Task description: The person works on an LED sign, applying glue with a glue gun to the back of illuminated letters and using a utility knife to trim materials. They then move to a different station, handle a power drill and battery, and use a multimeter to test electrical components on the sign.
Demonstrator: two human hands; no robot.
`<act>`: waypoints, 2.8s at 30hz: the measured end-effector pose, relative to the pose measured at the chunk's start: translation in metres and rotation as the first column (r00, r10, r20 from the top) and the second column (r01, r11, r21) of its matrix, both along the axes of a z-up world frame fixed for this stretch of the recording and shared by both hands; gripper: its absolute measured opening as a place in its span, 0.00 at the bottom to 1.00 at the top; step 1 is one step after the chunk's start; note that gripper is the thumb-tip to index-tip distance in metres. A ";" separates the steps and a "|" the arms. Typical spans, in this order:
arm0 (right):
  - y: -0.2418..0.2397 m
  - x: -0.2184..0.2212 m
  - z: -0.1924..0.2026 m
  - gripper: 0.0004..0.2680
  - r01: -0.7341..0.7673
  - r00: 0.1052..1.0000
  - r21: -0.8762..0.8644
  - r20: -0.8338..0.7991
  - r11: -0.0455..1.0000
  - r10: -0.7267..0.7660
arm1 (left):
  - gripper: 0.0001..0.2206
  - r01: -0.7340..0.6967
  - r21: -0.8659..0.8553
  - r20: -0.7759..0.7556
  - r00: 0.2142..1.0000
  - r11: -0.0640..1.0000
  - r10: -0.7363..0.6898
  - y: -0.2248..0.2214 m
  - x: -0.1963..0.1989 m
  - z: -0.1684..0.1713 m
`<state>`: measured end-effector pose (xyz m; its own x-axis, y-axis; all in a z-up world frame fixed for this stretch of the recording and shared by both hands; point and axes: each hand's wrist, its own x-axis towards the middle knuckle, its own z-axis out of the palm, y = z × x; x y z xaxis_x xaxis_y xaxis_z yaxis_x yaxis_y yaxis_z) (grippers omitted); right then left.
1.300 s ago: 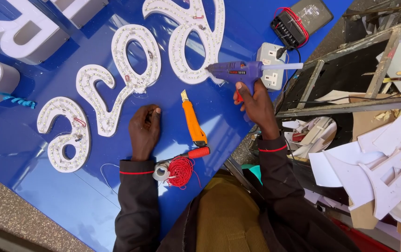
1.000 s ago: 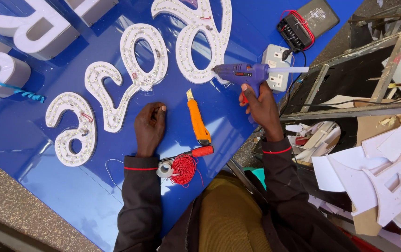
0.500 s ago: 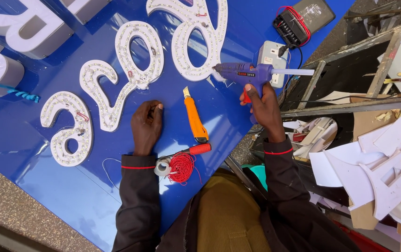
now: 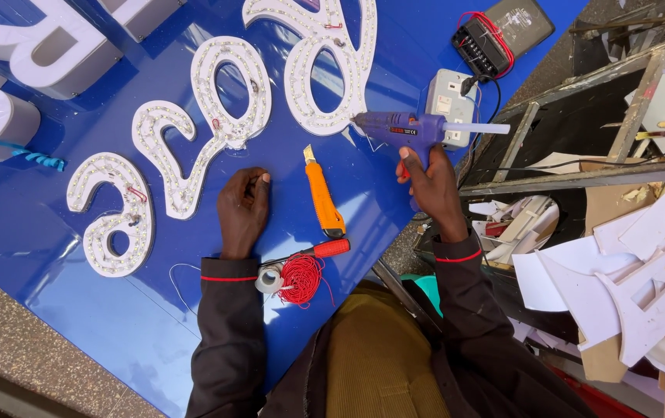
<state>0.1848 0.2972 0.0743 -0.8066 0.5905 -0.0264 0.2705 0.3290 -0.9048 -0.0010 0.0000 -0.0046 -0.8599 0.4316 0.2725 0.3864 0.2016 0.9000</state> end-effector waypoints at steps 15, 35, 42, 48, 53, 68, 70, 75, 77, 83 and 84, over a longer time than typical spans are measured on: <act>0.014 0.013 -0.021 0.14 0.003 0.997 -0.034 -0.072 0.999 -0.005 | 0.06 -0.007 -0.041 -0.017 1.000 0.999 0.006 0.001 0.001 0.005; 0.020 0.004 -0.011 0.14 -0.028 0.994 -0.082 -0.107 0.996 0.019 | 0.06 0.001 -0.019 -0.001 1.000 1.000 -0.001 0.001 0.001 0.001; 0.022 -0.031 0.007 0.17 -0.027 0.983 -0.064 -0.183 0.998 0.015 | 0.07 -0.010 -0.031 0.008 1.000 0.999 0.010 0.001 0.002 0.006; 0.039 -0.053 -0.028 0.15 0.000 0.982 0.029 -0.191 1.000 0.006 | 0.06 -0.015 -0.036 0.005 1.000 0.999 0.015 0.001 0.001 0.005; 0.041 -0.062 -0.031 0.14 0.010 0.984 0.061 -0.177 0.998 0.001 | 0.06 -0.012 -0.020 0.025 1.000 1.000 0.013 0.000 0.001 0.003; 0.045 -0.067 -0.023 0.13 0.017 0.987 0.097 -0.160 0.995 -0.002 | 0.06 -0.016 -0.021 0.029 0.999 1.000 0.016 0.001 0.002 0.006; 0.051 -0.071 -0.026 0.15 0.020 0.984 0.091 -0.179 0.996 -0.003 | 0.06 -0.014 -0.020 0.030 0.999 1.000 0.014 0.001 0.001 0.006; 0.059 -0.078 -0.037 0.16 0.051 0.985 0.130 -0.170 0.990 -0.028 | 0.07 -0.021 -0.031 0.019 1.000 0.999 0.022 0.001 0.000 0.005; 0.055 -0.079 -0.031 0.15 0.037 0.986 0.137 -0.168 0.990 -0.014 | 0.07 -0.021 -0.027 0.025 0.999 0.999 0.022 0.001 0.000 0.007; 0.052 -0.076 -0.031 0.13 0.038 0.988 0.163 -0.155 0.986 -0.013 | 0.06 -0.020 -0.032 0.027 0.999 0.999 0.021 0.001 0.002 0.008; 0.053 -0.077 -0.032 0.13 0.044 0.989 0.167 -0.149 0.985 -0.018 | 0.06 -0.021 -0.033 0.020 1.000 0.999 0.021 0.001 0.001 0.007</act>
<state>0.1074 0.3505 0.0428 -0.7754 0.6011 0.1934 0.1515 0.4744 -0.8672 0.0001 0.0009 0.0025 -0.8739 0.4218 0.2414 0.3639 0.2387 0.9003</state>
